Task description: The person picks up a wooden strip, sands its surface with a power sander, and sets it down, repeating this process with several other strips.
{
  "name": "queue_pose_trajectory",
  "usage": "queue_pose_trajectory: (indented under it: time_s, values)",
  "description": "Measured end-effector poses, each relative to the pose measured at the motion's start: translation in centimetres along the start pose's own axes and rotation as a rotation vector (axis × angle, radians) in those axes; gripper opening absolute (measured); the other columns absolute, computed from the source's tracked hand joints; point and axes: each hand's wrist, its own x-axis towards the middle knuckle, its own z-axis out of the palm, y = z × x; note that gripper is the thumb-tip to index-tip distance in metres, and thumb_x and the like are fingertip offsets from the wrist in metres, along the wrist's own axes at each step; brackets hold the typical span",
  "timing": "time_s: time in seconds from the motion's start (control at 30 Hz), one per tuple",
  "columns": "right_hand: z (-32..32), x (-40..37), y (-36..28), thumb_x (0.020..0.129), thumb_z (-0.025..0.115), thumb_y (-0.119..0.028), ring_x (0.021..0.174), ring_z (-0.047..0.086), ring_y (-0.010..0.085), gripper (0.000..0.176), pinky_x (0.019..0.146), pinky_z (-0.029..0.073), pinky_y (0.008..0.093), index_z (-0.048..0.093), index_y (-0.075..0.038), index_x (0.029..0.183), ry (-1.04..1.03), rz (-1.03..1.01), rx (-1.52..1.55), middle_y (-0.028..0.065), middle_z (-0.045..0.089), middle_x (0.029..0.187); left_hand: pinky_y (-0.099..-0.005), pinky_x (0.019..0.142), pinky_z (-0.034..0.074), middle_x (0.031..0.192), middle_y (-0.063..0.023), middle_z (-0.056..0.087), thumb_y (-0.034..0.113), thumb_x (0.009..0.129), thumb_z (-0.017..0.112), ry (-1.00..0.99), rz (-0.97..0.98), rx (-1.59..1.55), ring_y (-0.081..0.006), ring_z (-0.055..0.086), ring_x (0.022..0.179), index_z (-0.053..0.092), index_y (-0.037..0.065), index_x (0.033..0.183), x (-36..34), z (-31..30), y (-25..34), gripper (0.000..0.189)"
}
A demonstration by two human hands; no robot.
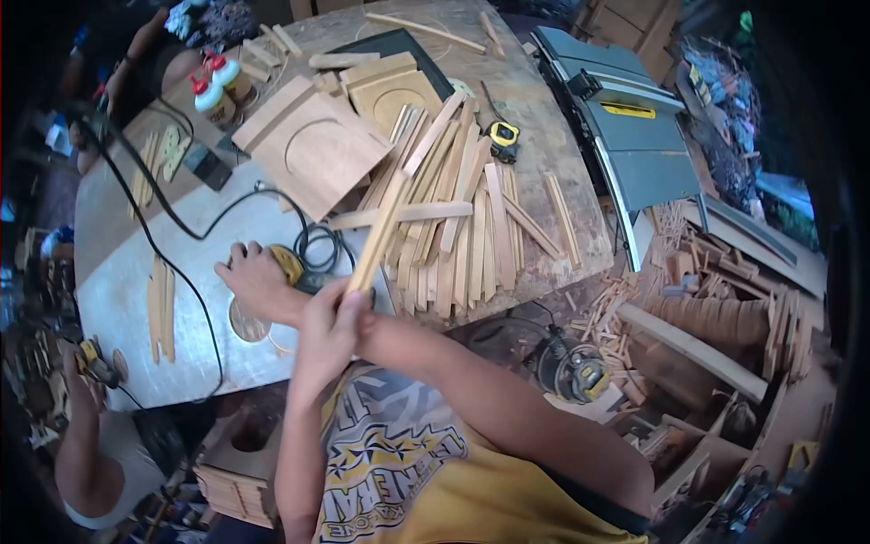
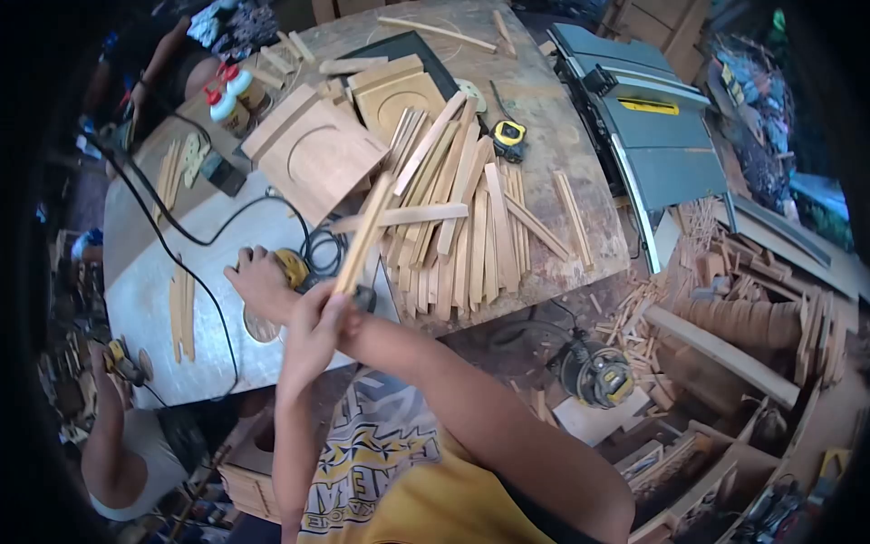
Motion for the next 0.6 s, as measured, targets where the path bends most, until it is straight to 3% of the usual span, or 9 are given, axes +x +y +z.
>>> queue_pose_trajectory:
  time_s: [0.1,0.17,0.23,0.33,0.4,0.47,0.5,0.57,0.6]
  values:
    - [0.9,0.6,0.8,0.084,0.068,-0.025,0.097,0.062,0.0335,0.031,0.071,0.053,0.0413,0.063,-0.014,0.112,0.086,0.019,-0.009,0.0171,0.060,0.108,-0.0345,0.071,0.052,0.079,-0.0129,0.066,0.014,0.103,0.052,0.025,0.127,0.254,-0.0247,0.067,0.074,0.063,-0.008,0.116,6.9,4.2,2.3,0.028]
    - [0.8,0.0,0.9,0.085,0.067,-0.025,0.096,0.063,0.0327,0.028,0.069,0.053,0.0410,0.064,-0.014,0.110,0.130,0.028,-0.020,0.0161,0.061,0.106,-0.0422,0.083,0.052,0.099,-0.0252,0.068,0.015,0.101,0.054,0.105,0.389,0.394,-0.0376,0.068,0.095,0.061,-0.008,0.121,11.7,6.3,1.4,0.031]
    - [0.0,-0.1,1.2,0.087,0.066,-0.025,0.095,0.064,0.0319,0.024,0.068,0.053,0.0407,0.065,-0.014,0.109,0.167,-0.014,-0.029,0.0150,0.062,0.104,-0.0453,0.094,0.049,0.120,-0.0296,0.064,0.019,0.099,0.059,0.196,0.367,0.601,-0.0429,0.062,0.113,0.060,-0.005,0.125,13.1,7.9,1.1,0.035]
    - [1.0,1.0,2.2,0.087,0.063,-0.017,0.087,0.072,0.0322,0.023,0.072,0.058,0.0440,0.068,-0.010,0.107,-0.089,0.108,-0.008,0.0159,0.068,0.105,-0.0416,0.096,0.049,0.120,-0.0243,0.063,0.014,0.094,0.064,0.406,0.583,0.289,-0.0374,0.062,0.111,0.061,-0.002,0.122,10.8,7.7,-0.7,0.033]
    - [0.2,0.7,3.3,0.084,0.065,-0.020,0.100,0.070,0.0374,0.035,0.076,0.058,0.0463,0.065,-0.009,0.118,-0.002,0.006,0.036,0.0240,0.065,0.116,-0.0397,0.095,0.049,0.115,-0.0220,0.065,0.011,0.093,0.065,0.490,0.545,0.201,-0.0353,0.063,0.108,0.063,-0.002,0.118,6.6,2.9,-0.4,0.029]
    - [-2.6,1.5,3.1,0.082,0.069,-0.024,0.103,0.063,0.0452,0.050,0.080,0.058,0.0491,0.060,-0.013,0.130,-0.111,0.050,0.078,0.0223,0.057,0.120,-0.0370,0.091,0.050,0.105,-0.0173,0.068,0.005,0.090,0.064,0.586,0.655,0.104,-0.0288,0.065,0.097,0.066,-0.001,0.111,2.7,-2.6,-0.3,0.022]
    - [-2.5,1.7,3.3,0.082,0.070,-0.024,0.103,0.061,0.0471,0.053,0.081,0.057,0.0500,0.058,-0.015,0.133,-0.126,0.083,0.117,0.0211,0.055,0.120,-0.0359,0.091,0.051,0.100,-0.0146,0.068,0.001,0.088,0.062,0.754,0.655,0.307,-0.0268,0.067,0.096,0.066,-0.002,0.108,1.3,-6.9,-0.8,0.021]
    - [-1.9,1.9,3.6,0.079,0.073,-0.024,0.105,0.060,0.0452,0.058,0.079,0.057,0.0488,0.056,-0.016,0.133,-0.115,0.117,0.076,0.0207,0.053,0.120,-0.0383,0.079,0.051,0.100,-0.0155,0.067,-0.001,0.085,0.060,1.137,0.404,0.529,-0.0293,0.066,0.090,0.066,-0.003,0.107,1.1,-16.4,-10.1,0.023]
    - [-1.5,2.2,3.4,0.075,0.076,-0.025,0.106,0.059,0.0433,0.062,0.078,0.057,0.0476,0.054,-0.017,0.133,-0.115,0.141,0.034,0.0202,0.052,0.120,-0.0431,0.082,0.051,0.102,-0.0181,0.067,0.001,0.086,0.061,1.250,0.331,0.585,-0.0337,0.064,0.091,0.067,-0.003,0.107,1.5,-21.9,-15.0,0.022]
